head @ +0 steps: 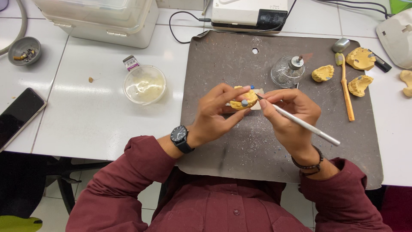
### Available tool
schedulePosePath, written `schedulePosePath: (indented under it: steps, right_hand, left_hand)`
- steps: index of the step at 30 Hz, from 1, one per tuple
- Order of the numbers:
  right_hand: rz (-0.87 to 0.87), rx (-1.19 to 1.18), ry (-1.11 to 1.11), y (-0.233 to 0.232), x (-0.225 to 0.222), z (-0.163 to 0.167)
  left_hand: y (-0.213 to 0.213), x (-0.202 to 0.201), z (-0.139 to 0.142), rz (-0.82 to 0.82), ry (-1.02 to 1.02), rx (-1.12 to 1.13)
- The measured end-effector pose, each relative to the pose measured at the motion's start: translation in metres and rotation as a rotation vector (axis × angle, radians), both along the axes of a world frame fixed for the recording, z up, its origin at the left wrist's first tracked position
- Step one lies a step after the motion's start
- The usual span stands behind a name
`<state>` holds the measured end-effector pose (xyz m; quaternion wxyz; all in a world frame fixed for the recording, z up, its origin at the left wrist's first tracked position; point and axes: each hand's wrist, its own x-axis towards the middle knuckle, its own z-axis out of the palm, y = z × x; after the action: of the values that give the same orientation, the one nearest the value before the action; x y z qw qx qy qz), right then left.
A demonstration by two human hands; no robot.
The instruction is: The person holds a yellow dental stone model of a dental arch in one hand and uses a metal wax carving instrument to apply and shape small amounts of blue wax on the teeth of the model. They occasionally pick up small pieces of wax from a box and press them onto the model before continuing to sculpt.
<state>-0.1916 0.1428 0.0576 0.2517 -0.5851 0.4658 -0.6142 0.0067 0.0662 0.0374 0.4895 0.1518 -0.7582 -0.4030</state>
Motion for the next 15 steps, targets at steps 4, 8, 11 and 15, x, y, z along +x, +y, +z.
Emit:
schedulePosePath:
  steps: [4,8,11,15]
  right_hand:
    - [0.058,0.054,-0.09,-0.002,-0.007,-0.006]
    - [0.13,0.03,-0.286,-0.003,-0.011,-0.008]
    - [0.111,0.014,-0.241,-0.001,-0.012,-0.005]
    - [0.03,-0.009,-0.024,0.0,-0.003,0.002]
  left_hand:
    - [0.0,0.001,0.0,0.096,-0.208,-0.322]
    - [-0.005,-0.001,0.0,0.071,-0.137,-0.194]
    - [-0.008,-0.002,-0.001,0.113,-0.053,-0.042]
    - [-0.005,-0.003,-0.004,0.069,0.056,0.028]
